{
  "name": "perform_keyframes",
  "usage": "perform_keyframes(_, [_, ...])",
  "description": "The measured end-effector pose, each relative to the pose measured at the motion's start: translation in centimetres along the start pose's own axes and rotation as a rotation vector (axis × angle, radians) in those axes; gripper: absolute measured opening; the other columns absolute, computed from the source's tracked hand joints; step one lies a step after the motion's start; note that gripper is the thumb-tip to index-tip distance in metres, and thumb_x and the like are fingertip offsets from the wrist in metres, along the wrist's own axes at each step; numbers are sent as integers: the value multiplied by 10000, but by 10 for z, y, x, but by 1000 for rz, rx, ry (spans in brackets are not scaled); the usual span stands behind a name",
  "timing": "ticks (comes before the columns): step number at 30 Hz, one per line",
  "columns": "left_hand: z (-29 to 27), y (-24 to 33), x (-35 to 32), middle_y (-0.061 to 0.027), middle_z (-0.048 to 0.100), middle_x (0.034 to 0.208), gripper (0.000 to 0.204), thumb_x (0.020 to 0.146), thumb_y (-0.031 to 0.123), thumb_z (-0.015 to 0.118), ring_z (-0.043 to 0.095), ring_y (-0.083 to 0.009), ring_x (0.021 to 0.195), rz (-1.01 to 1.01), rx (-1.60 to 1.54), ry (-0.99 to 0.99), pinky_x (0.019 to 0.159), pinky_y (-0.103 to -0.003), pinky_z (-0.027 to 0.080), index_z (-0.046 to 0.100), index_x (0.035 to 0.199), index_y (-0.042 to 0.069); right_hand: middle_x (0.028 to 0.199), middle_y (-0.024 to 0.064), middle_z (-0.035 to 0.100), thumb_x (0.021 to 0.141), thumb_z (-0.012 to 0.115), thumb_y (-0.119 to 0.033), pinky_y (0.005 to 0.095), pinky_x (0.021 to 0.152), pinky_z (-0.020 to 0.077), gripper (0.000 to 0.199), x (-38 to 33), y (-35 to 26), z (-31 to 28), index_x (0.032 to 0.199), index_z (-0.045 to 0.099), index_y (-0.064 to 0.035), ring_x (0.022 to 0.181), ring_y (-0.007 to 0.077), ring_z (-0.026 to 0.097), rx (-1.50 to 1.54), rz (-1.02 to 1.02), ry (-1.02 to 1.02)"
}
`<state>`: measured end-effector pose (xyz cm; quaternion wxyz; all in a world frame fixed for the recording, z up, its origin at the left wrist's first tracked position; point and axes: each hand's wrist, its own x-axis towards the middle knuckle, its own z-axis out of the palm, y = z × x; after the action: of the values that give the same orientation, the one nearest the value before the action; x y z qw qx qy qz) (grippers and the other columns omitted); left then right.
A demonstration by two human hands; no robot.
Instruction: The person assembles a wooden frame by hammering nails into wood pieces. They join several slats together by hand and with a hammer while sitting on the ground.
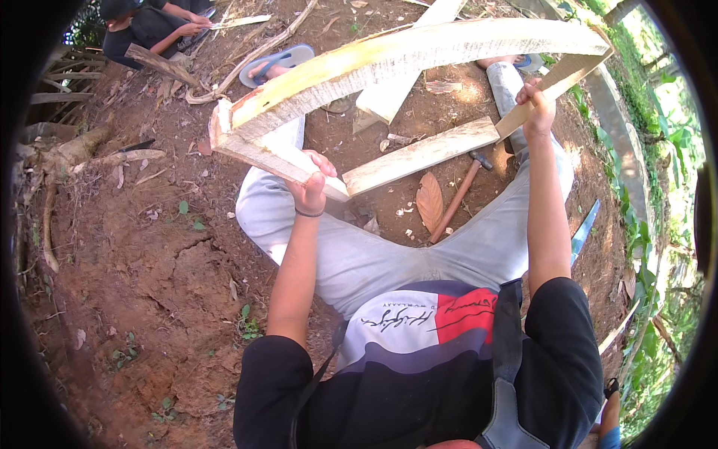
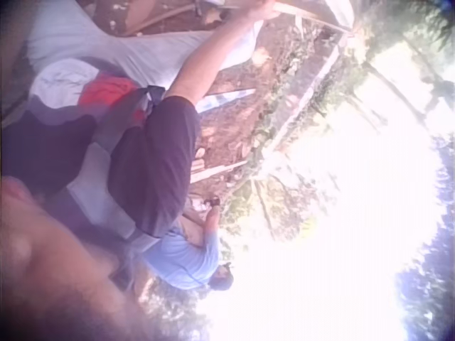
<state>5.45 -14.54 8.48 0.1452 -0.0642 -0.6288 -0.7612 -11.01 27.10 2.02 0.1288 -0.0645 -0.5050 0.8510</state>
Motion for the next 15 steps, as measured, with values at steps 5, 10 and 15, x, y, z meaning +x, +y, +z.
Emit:
perform_keyframes(5, [-9,-5,3,-66,496,805,373,808,289,674,527,-166,715,1,-1,-21,661,-337,491,462,1008,56,669,37,534,741,622,-27,296,576,418,137,0,1,3,868,575,-12,573,148,511,6,36,5])
perform_keyframes(10, [-9,-7,2,-70,497,816,352,806,250,669,525,-166,719,17,-24,-25,661,-335,493,460,1014,56,671,35,539,740,630,-43,291,570,413,142,-2,1,-3,870,578,-18,573,149,516,-7,30,-29])
perform_keyframes(15, [-4,-6,-7,-70,491,853,361,808,220,679,530,-168,739,50,-15,-25,679,-346,501,447,1033,59,674,37,542,750,631,-67,288,568,415,153,-5,2,-8,885,574,-22,576,147,527,-20,17,-39])
